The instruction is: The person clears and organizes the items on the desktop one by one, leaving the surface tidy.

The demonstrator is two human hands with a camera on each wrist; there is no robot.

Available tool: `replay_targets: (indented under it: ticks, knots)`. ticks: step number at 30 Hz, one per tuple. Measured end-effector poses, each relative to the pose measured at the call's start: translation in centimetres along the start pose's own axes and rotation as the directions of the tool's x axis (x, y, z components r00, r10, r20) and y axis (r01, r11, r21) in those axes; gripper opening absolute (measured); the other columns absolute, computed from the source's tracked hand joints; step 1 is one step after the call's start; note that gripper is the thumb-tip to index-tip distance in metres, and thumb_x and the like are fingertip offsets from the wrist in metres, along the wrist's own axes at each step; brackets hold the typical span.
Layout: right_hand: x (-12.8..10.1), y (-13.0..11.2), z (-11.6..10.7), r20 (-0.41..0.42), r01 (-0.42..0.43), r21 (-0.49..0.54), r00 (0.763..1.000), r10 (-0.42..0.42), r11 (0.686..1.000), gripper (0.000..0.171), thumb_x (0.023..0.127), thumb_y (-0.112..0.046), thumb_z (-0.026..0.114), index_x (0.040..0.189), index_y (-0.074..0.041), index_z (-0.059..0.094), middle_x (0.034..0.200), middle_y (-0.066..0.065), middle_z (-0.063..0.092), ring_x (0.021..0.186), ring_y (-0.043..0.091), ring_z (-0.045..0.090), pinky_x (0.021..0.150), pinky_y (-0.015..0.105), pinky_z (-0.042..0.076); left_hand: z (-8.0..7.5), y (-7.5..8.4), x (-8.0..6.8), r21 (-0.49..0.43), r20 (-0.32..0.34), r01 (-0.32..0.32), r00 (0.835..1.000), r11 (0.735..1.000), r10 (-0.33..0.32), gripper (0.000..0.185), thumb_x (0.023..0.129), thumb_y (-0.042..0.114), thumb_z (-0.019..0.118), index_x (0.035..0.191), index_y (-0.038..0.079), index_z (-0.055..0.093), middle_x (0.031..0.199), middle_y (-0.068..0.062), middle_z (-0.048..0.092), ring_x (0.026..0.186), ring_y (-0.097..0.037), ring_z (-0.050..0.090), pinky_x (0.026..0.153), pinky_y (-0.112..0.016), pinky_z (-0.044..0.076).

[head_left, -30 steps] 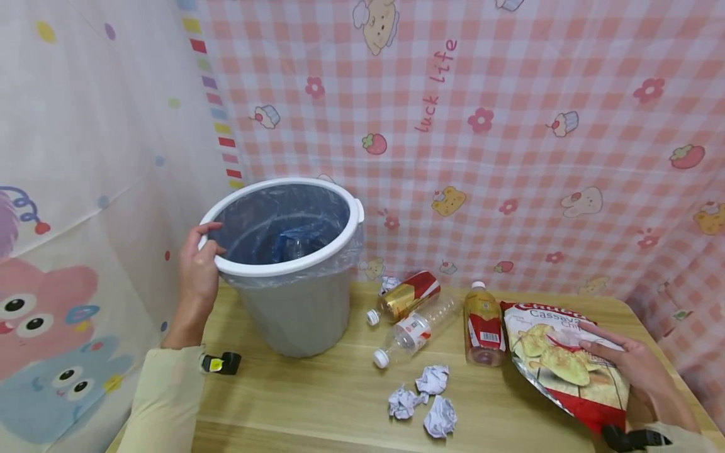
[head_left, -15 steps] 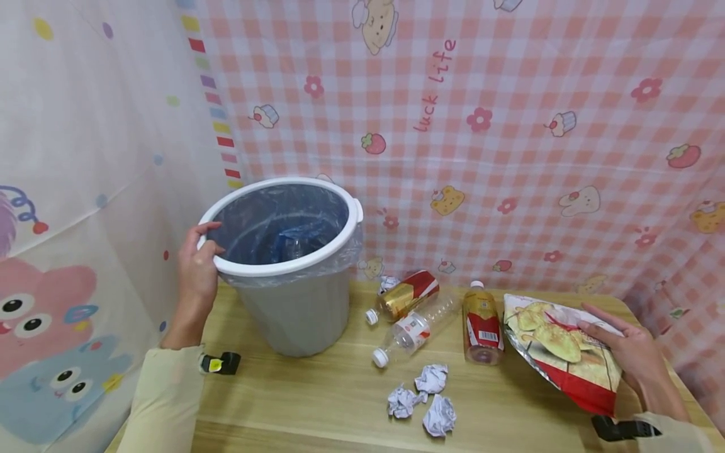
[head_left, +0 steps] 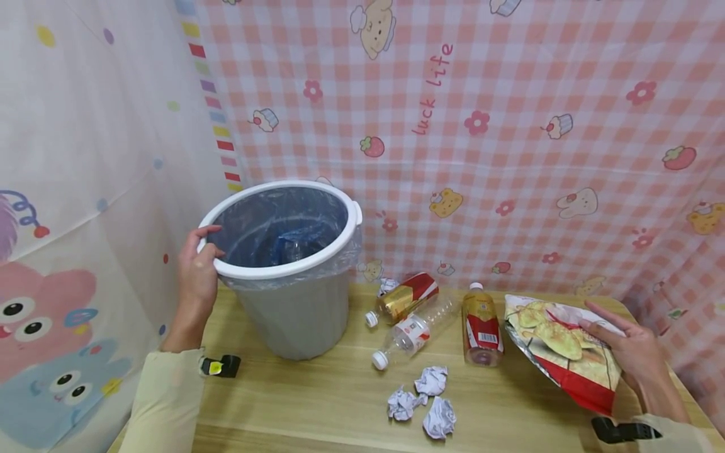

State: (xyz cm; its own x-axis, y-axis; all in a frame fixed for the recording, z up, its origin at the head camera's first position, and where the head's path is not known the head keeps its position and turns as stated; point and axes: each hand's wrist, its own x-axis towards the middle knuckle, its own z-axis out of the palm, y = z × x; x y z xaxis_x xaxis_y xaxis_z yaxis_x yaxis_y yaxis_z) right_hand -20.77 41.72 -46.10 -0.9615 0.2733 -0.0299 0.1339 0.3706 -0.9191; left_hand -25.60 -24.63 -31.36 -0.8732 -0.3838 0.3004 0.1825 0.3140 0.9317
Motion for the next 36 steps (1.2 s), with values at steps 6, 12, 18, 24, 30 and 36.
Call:
replay_targets:
  ticks: [6,12,18,24,30,36]
  knots:
    - [-0.2,-0.4,0.1,-0.02,0.036,0.05,0.999,-0.035,0.998,0.061,0.093,-0.035,0.068,0.149,-0.028,0.044,0.152,-0.02,0.035,0.144,0.005,0.023,0.074,0.004,0.042,0.0,-0.2,-0.1,0.002,0.007,-0.002,1.0,1.0,0.002,0.046,0.094,0.013,0.034,0.138,0.007,0.049,0.157,-0.002,0.035,0.138,-0.026,0.037,0.115,-0.048,0.03]
    - [-0.4,-0.9,0.3,-0.041,0.05,-0.014,0.998,-0.05,0.999,0.062,0.093,-0.039,0.067,0.149,-0.028,0.043,0.154,-0.018,0.033,0.147,0.009,0.017,0.076,0.002,0.038,-0.1,-0.3,-0.1,0.008,0.015,0.006,1.0,1.0,-0.006,0.047,0.095,0.014,0.034,0.139,0.008,0.048,0.158,0.0,0.034,0.138,-0.026,0.037,0.115,-0.048,0.032]
    - [-0.7,-1.4,0.3,-0.034,0.078,-0.042,0.996,-0.08,0.996,0.062,0.094,-0.038,0.066,0.15,-0.027,0.043,0.152,-0.022,0.034,0.149,0.009,0.015,0.078,0.001,0.035,0.0,-0.4,-0.2,0.01,0.024,0.014,1.0,1.0,-0.014,0.047,0.096,0.015,0.033,0.14,0.01,0.047,0.159,0.001,0.033,0.136,-0.026,0.038,0.113,-0.048,0.035]
    - [-1.0,-2.1,0.4,-0.06,0.09,-0.091,0.994,-0.095,0.992,0.063,0.093,-0.042,0.066,0.149,-0.027,0.044,0.152,-0.02,0.035,0.148,0.011,0.018,0.08,-0.002,0.032,0.0,-0.3,-0.2,-0.005,0.026,0.011,1.0,1.0,-0.011,0.047,0.096,0.014,0.033,0.14,0.009,0.047,0.159,0.0,0.032,0.137,-0.026,0.037,0.114,-0.048,0.033]
    - [-1.2,-3.0,0.6,-0.067,0.096,-0.096,0.992,-0.103,0.991,0.062,0.093,-0.042,0.065,0.149,-0.027,0.044,0.152,-0.02,0.035,0.147,0.01,0.02,0.107,0.014,0.032,0.0,-0.3,-0.1,-0.015,0.021,0.002,1.0,1.0,-0.002,0.046,0.095,0.013,0.033,0.139,0.007,0.048,0.159,0.0,0.032,0.139,-0.026,0.035,0.116,-0.047,0.031]
    - [-1.4,-4.0,0.6,-0.071,0.131,-0.087,0.988,-0.137,0.988,0.06,0.094,-0.039,0.065,0.149,-0.024,0.045,0.147,-0.023,0.041,0.144,0.003,0.023,0.08,-0.001,0.035,0.0,-0.3,-0.1,-0.016,0.024,0.006,1.0,1.0,-0.006,0.047,0.095,0.014,0.033,0.139,0.009,0.048,0.159,0.001,0.032,0.138,-0.026,0.036,0.115,-0.047,0.032]
